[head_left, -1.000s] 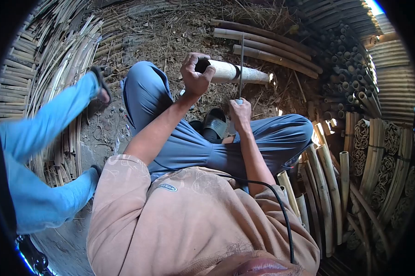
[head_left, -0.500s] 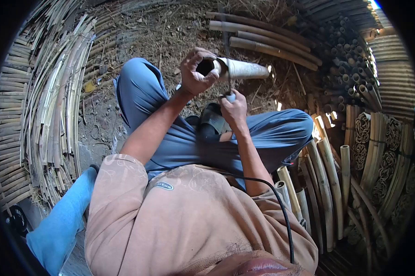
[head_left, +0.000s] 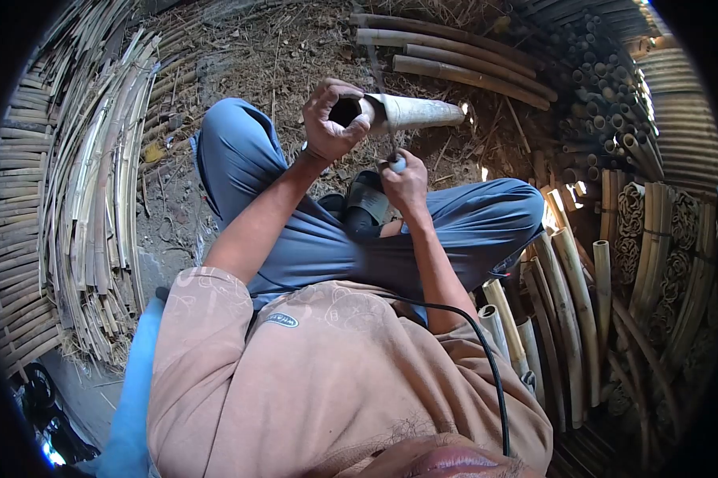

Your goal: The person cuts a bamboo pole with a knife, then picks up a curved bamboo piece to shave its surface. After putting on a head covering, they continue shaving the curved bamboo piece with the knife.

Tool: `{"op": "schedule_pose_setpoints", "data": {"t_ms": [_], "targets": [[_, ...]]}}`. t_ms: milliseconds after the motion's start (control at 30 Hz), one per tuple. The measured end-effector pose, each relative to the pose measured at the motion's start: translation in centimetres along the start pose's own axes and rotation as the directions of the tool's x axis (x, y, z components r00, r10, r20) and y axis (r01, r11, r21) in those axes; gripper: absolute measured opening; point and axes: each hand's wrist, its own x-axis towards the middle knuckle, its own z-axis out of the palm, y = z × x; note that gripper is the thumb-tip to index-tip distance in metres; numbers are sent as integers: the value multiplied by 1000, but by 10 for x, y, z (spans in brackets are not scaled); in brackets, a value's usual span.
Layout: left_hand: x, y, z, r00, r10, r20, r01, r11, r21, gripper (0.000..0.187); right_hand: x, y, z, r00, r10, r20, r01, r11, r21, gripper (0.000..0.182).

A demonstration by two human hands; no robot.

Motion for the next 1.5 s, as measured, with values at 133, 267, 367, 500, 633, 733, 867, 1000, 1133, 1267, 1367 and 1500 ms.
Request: {"op": "schedule_pose_setpoints", "data": {"t_ms": [133, 267, 367, 500, 633, 733, 867, 1000, 1133, 1267, 1367, 1500], "targets": [[13, -1, 1, 995, 98, -18, -98, 995, 27, 34, 20, 41, -2, 884, 457, 97, -468, 867, 173, 25], [15, 10, 3, 985, 145, 91, -139, 988, -61, 32, 2, 38, -2, 993, -105, 55, 106, 994, -21, 27], [16, 8, 1, 974, 188, 124, -179, 981, -75, 33, 6, 12, -15, 997, 33, 73, -36, 999, 29, 29], [19, 10, 0, 970, 210, 124, -200, 976, -86, 32, 16, 39, -16, 969, 241, 47, -242, 970, 13, 31], [13, 14, 3, 975, 147, 168, -136, 988, -78, 33, 0, 13, -15, 998, 42, 48, -40, 999, -26, 31], [12, 14, 2, 969, 164, 183, -146, 984, -106, 33, 2, 19, -19, 993, 89, 71, -87, 996, -29, 31], [18, 9, 2, 952, 234, 196, -210, 968, -135, 31, 12, 38, -21, 978, 204, 33, -205, 979, 12, 30], [14, 12, 6, 940, 250, 232, -220, 964, -147, 32, -7, 25, -27, 995, -94, -32, 87, 982, -166, 29], [17, 16, 4, 931, 280, 235, -244, 955, -171, 32, 9, 24, -40, 987, 147, 61, -144, 989, -43, 26], [19, 18, 8, 919, 298, 259, -260, 950, -170, 38, 4, 17, -40, 998, 12, 54, -6, 992, -125, 26], [14, 17, 10, 913, 315, 261, -276, 945, -177, 38, -5, 4, -44, 992, 44, 114, -38, 998, -51, 28], [15, 19, 9, 919, 307, 247, -265, 945, -190, 38, 14, 34, -40, 980, 197, 26, -196, 979, -60, 21]]}}
